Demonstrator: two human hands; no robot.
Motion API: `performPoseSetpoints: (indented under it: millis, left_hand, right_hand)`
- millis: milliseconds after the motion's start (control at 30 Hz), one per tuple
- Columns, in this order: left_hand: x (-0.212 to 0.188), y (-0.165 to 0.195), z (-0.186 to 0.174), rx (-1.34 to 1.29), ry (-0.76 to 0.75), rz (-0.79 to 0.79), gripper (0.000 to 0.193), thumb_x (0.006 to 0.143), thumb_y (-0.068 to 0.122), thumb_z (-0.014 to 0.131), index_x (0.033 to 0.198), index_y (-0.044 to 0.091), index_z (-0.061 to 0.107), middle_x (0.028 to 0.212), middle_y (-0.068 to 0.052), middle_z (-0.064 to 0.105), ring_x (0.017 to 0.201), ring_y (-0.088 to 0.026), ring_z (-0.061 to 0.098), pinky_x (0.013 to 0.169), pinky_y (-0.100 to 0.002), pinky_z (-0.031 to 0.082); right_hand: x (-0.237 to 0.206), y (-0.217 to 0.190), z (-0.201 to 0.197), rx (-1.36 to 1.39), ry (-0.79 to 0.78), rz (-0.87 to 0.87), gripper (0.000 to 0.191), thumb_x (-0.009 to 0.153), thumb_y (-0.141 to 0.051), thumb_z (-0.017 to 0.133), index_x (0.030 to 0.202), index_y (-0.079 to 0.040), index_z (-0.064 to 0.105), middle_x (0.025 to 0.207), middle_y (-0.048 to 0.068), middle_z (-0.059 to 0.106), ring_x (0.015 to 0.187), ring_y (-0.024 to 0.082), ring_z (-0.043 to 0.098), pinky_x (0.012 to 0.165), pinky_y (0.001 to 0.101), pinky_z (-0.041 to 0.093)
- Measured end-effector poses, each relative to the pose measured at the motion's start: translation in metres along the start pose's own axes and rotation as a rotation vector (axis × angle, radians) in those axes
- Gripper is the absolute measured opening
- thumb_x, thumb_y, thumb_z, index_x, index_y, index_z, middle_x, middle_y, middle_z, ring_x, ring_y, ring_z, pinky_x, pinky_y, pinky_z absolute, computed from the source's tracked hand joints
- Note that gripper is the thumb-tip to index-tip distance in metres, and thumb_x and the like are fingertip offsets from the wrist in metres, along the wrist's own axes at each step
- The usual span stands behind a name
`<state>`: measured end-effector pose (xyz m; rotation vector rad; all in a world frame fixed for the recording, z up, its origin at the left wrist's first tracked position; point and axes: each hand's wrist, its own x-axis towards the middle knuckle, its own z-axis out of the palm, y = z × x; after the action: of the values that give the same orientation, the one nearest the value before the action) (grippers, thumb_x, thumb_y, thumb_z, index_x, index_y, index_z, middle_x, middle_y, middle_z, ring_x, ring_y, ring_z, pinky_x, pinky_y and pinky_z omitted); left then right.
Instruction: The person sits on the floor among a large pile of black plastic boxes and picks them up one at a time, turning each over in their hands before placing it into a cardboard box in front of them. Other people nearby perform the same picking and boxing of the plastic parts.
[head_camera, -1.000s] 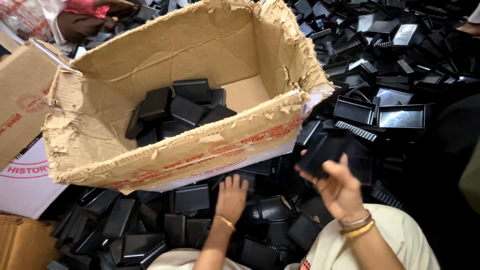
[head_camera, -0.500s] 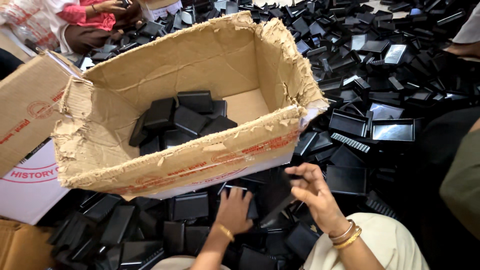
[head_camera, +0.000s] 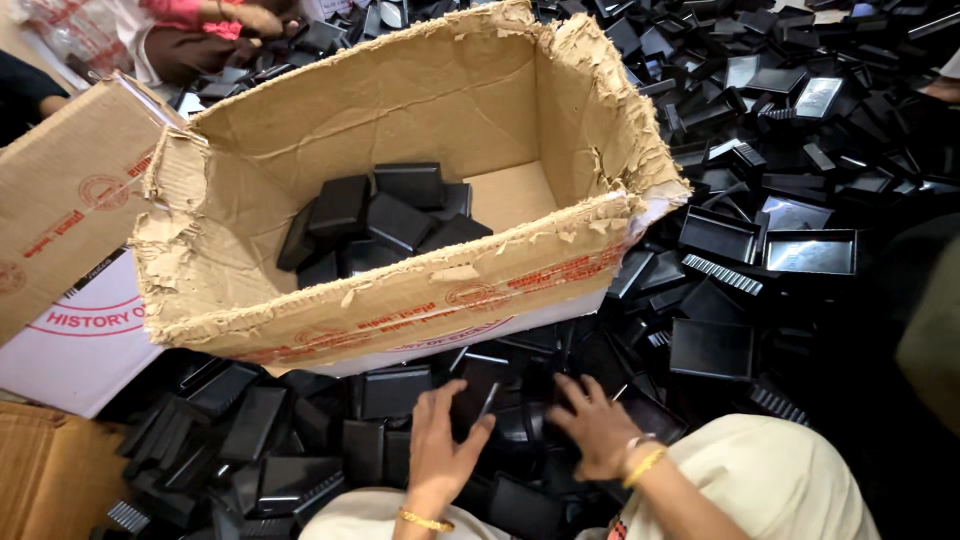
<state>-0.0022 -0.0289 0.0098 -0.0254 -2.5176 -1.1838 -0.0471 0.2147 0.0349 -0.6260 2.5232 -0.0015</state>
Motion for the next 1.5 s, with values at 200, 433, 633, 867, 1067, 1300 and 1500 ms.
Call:
performPoseSetpoints:
  millis: [200,433,633,867,1067,1300,1500]
  left_hand:
    - [-0.012,-0.005,-0.007,-0.108,-0.054,0.012,0.057,0.078,0.028,0.081,0.127,0.008,0.06,0.123,-0.016,0.058,0.119,-0.036,0.055,0.101,-0.042,0.045]
    - [-0.033,-0.001,-0.013,-0.186,-0.27,0.014,0.058,0.077,0.026,0.082,0.128,0.01,0.059,0.125,-0.014,0.058,0.123,-0.035,0.053,0.104,-0.041,0.043]
    - [-0.042,0.008,-0.013,-0.255,-0.3,0.149,0.059,0.077,0.024,0.083,0.129,0.008,0.061,0.126,-0.015,0.057,0.122,-0.035,0.054,0.104,-0.041,0.044]
    - [-0.045,0.018,-0.019,-0.342,-0.046,0.406,0.057,0.071,0.021,0.088,0.122,0.006,0.069,0.127,-0.021,0.055,0.119,-0.036,0.059,0.101,-0.043,0.049]
    - [-0.043,0.025,-0.022,-0.358,-0.086,0.374,0.058,0.073,0.022,0.089,0.126,0.007,0.072,0.131,-0.021,0.057,0.119,-0.036,0.063,0.101,-0.041,0.052]
    - [-0.024,0.028,-0.046,-0.2,-0.102,0.463,0.061,0.069,0.027,0.092,0.123,0.007,0.071,0.124,-0.023,0.061,0.112,-0.037,0.064,0.096,-0.044,0.055]
    - [-0.026,0.033,-0.045,-0.272,-0.075,0.498,0.061,0.068,0.025,0.092,0.123,0.006,0.071,0.127,-0.025,0.061,0.116,-0.039,0.065,0.099,-0.045,0.054]
  right_hand:
    - [0.031,0.006,0.038,-0.009,0.189,-0.017,0.058,0.072,-0.001,0.072,0.128,-0.011,0.061,0.16,0.025,0.021,0.129,0.047,0.046,0.103,0.0459,0.049]
    - [0.019,0.001,0.04,0.459,0.247,-0.258,0.028,0.071,-0.009,0.084,0.093,-0.008,0.066,0.158,0.016,0.033,0.122,0.035,0.059,0.098,0.0382,0.053]
    - [-0.009,-0.008,0.013,1.043,0.146,-0.397,0.057,0.073,-0.001,0.086,0.119,-0.013,0.055,0.142,0.011,0.047,0.129,0.024,0.053,0.096,0.0366,0.054]
    - [-0.035,-0.023,-0.007,1.519,0.113,-0.556,0.102,0.072,0.011,0.079,0.149,-0.019,0.02,0.15,0.011,0.042,0.134,0.024,0.051,0.105,0.0388,0.052]
    - [-0.038,-0.032,-0.002,1.513,0.11,-0.573,0.105,0.073,0.009,0.082,0.152,-0.019,0.019,0.149,0.014,0.039,0.134,0.025,0.051,0.104,0.0408,0.053]
    - [-0.03,-0.024,-0.007,1.383,0.333,-0.649,0.105,0.071,0.01,0.084,0.152,-0.014,0.023,0.152,0.013,0.042,0.132,0.026,0.053,0.11,0.0406,0.049]
    - [-0.027,-0.022,-0.015,1.521,0.158,-0.756,0.11,0.068,0.01,0.084,0.154,-0.014,0.019,0.154,0.015,0.041,0.138,0.025,0.05,0.114,0.0389,0.043]
